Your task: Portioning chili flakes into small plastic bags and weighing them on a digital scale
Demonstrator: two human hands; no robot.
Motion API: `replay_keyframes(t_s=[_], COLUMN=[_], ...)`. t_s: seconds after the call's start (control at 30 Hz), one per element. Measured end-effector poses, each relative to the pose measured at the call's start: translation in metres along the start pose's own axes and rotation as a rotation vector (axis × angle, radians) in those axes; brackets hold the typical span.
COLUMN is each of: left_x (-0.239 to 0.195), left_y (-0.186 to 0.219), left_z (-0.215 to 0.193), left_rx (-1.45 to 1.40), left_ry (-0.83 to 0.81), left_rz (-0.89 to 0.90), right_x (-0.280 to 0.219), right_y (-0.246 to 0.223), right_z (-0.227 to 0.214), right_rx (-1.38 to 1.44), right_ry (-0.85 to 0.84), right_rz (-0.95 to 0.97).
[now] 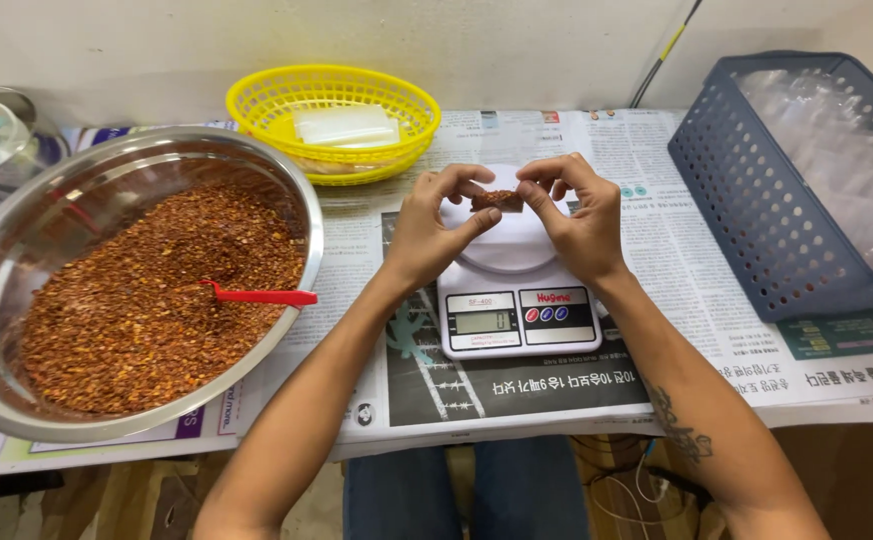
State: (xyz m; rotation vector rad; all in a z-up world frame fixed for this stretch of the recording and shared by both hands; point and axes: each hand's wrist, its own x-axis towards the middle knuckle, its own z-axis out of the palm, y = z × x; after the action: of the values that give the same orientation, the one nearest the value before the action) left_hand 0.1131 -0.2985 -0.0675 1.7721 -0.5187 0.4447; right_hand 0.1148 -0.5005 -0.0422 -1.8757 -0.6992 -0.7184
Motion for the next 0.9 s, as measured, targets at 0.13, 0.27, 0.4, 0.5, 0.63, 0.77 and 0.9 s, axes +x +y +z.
replay_keyframes(t_s=[0.13, 0.27, 0.4, 0.5, 0.63, 0.77, 0.9], left_x=[0.001, 0.000, -0.002, 0.002, 0.000, 0.000, -0.003], left_y=[-0.001, 0.002, 0.005, 0.004, 0.016, 0.004, 0.012], left_z=[0.003, 0.002, 0.003, 0.002, -0.006, -0.003, -0.003], left_rx=[0.009, 0.010, -0.004, 0.018, 0.168, 0.144, 0.150], left_ry=[-0.037, 0.003, 0.015, 0.005, 0.009, 0.008, -0.040], left_rz=[-0.035, -0.017, -0.051, -0.046, -0.048, -0.044, -0.067], right_x=[-0.002, -0.002, -0.004, 0.000, -0.001, -0.004, -0.004], right_y=[0.003, -0.005, -0.003, -0.009, -0.002, -0.003, -0.005], right_z=[-0.001, 0.001, 0.003, 0.003, 0.003, 0.002, 0.002], right_rx=[0.015, 0.039, 0.039, 0.075, 0.088, 0.035, 0.041], right_ry=[-0.011, -0.076, -0.083, -0.051, -0.095, -0.121, -0.086], right_rz=[0.041, 0.097, 0.111, 0.111, 0.117, 0.136, 0.128])
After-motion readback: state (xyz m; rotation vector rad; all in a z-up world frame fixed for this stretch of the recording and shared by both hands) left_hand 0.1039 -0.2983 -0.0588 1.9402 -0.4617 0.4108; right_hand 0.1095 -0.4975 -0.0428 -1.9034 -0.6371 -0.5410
